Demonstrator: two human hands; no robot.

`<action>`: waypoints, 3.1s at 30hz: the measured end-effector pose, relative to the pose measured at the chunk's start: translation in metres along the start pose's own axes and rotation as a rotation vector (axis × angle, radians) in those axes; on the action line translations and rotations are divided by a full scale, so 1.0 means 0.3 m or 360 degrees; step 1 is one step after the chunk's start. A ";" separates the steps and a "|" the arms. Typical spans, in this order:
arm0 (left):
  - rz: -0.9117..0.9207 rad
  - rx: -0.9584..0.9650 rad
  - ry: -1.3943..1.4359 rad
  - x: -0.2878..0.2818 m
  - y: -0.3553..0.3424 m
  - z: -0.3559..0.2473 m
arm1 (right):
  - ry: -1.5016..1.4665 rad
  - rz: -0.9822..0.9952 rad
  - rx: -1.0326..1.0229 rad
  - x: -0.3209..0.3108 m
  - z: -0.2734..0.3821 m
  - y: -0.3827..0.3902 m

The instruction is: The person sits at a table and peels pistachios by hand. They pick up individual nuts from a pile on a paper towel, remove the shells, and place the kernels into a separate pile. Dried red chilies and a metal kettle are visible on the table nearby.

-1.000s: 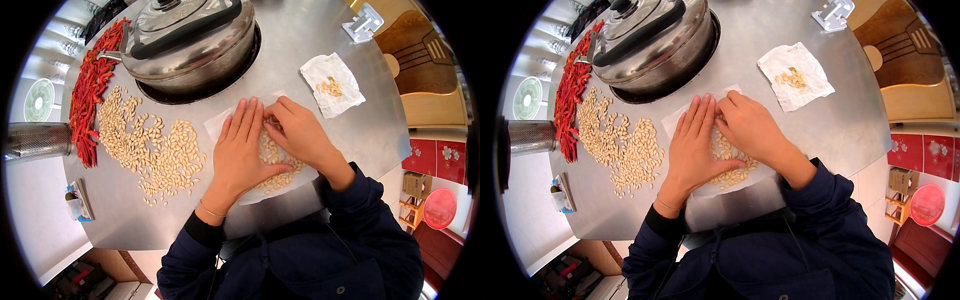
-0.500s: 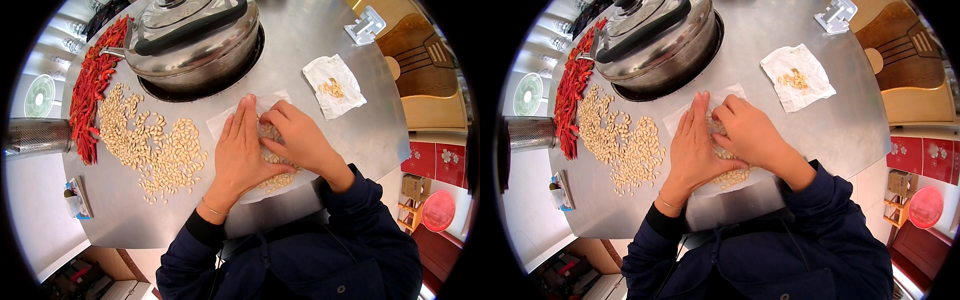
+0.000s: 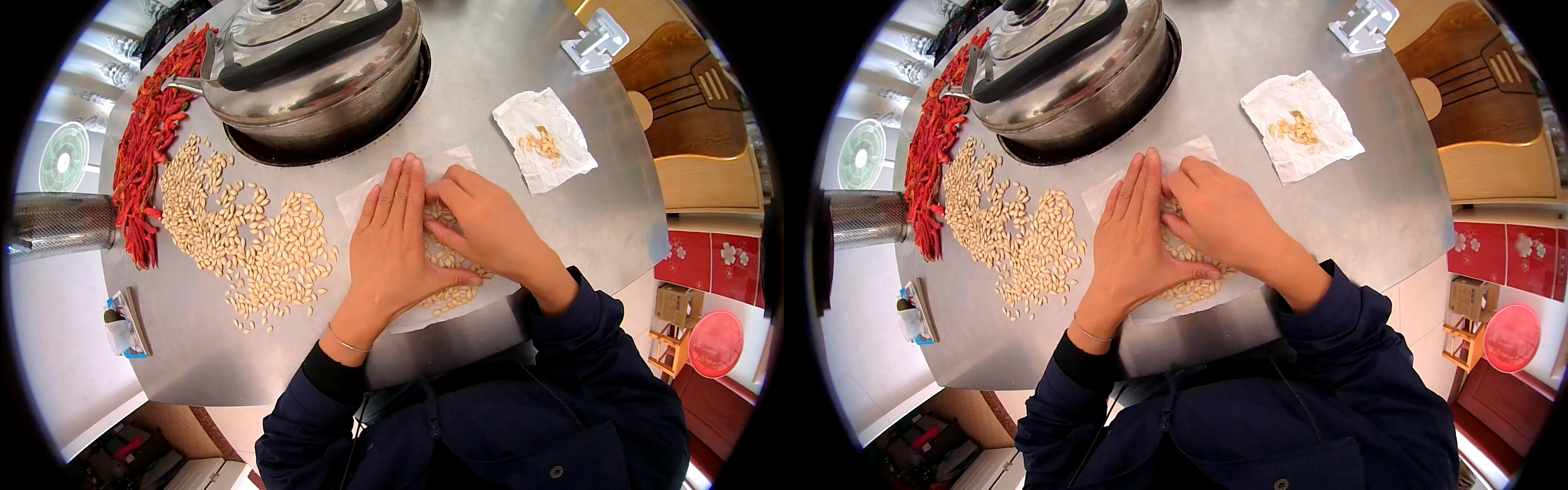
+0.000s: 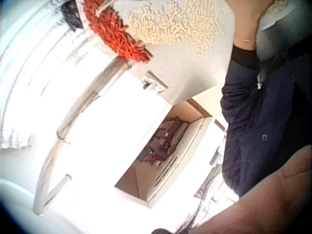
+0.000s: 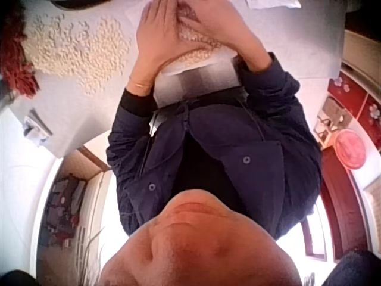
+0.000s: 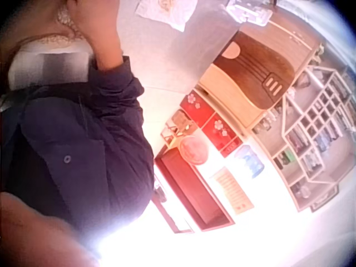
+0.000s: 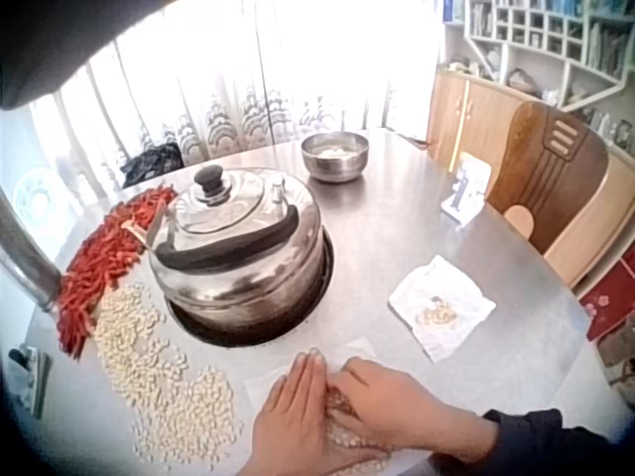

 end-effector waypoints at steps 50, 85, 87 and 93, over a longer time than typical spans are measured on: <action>0.0007 0.0008 0.0079 -0.011 0.008 0.004 | -0.0696 0.0469 0.0338 -0.044 0.018 0.023; 0.0239 -0.0764 0.4093 -0.012 0.073 -0.025 | -0.0388 -0.0211 -0.0231 -0.095 0.089 -0.002; 0.0188 -0.0838 0.4076 -0.013 0.067 -0.025 | -0.0429 -0.0257 -0.0114 -0.091 0.073 0.005; 0.0160 -0.0860 0.3986 -0.024 0.069 -0.031 | -0.0379 -0.0258 -0.0154 -0.097 0.094 -0.006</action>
Point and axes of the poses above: each hand's wrist, its own y-axis away from the middle knuckle, its own x-axis out of the palm, z = x × y, the point moved 5 cm from there along -y, towards the middle knuckle, and after that the axes turned 1 degree about x, right-handed, at the moved point
